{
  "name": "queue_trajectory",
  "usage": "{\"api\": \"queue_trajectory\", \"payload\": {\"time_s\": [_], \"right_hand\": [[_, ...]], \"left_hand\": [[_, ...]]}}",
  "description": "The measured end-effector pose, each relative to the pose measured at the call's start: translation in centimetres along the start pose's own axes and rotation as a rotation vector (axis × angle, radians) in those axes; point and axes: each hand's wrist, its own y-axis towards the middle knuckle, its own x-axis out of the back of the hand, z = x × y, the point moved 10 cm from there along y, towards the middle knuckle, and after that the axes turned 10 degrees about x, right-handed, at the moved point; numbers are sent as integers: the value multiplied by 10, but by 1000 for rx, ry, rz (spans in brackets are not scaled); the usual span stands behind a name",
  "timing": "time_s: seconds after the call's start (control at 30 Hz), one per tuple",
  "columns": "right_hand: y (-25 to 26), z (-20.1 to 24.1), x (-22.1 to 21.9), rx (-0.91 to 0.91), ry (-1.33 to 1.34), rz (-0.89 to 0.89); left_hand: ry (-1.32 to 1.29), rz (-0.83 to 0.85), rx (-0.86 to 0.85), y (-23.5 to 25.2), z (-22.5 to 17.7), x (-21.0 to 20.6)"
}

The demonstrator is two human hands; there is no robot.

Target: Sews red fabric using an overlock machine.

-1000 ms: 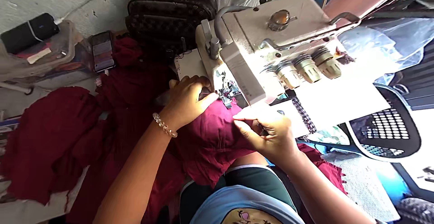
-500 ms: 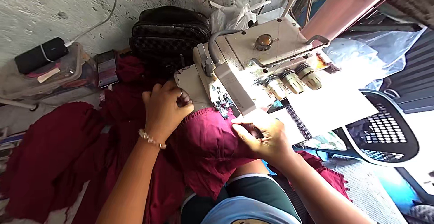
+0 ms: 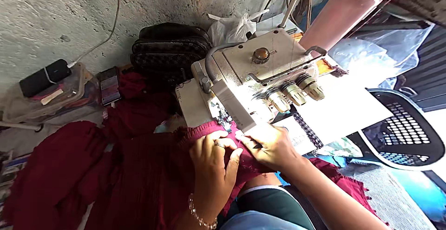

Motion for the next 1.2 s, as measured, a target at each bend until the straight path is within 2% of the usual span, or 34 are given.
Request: {"api": "queue_trajectory", "payload": {"time_s": [0.1,0.17,0.27,0.37,0.43,0.53,0.6,0.63,0.67,0.73,0.77,0.83,0.9,1.0,1.07,1.2], "right_hand": [[-4,-12,2,-86,20,-20],[-18,-24,7,-240,188,-38],[-58,-46,7,-520,499,24],[-89,-46,-1,-682,708,84],[-93,-28,-2,-684,797,54],[-99,0,-20,-644,851,28],[-104,4,-27,-627,807,-11],[-102,3,-25,-597,778,-37],[-100,7,-20,-565,757,-55],[-88,22,-6,-461,722,-58],[-78,31,1,-393,709,-58],[-57,45,15,-256,628,-58],[-40,42,21,-179,444,-45],[-36,20,2,-205,237,44],[-47,13,-13,-252,311,39],[-73,11,-32,-475,801,-66]], "left_hand": [[-29,-86,23,-20,13,22],[-32,-160,152,-52,49,46],[21,-39,431,-103,109,47],[-29,61,552,-122,129,50],[-9,10,507,-102,133,79],[286,-172,311,-53,129,109],[383,-302,104,-45,85,104],[328,-329,-15,-51,51,94],[221,-281,-99,-63,17,76],[54,-141,-155,-81,-27,23],[40,-109,-153,-82,-32,0],[18,-135,-89,-74,-21,-16],[-128,-106,-12,-67,-7,-6],[-341,-40,80,-57,7,10],[-395,-29,133,-41,24,21],[-527,-25,349,-5,71,38]]}}
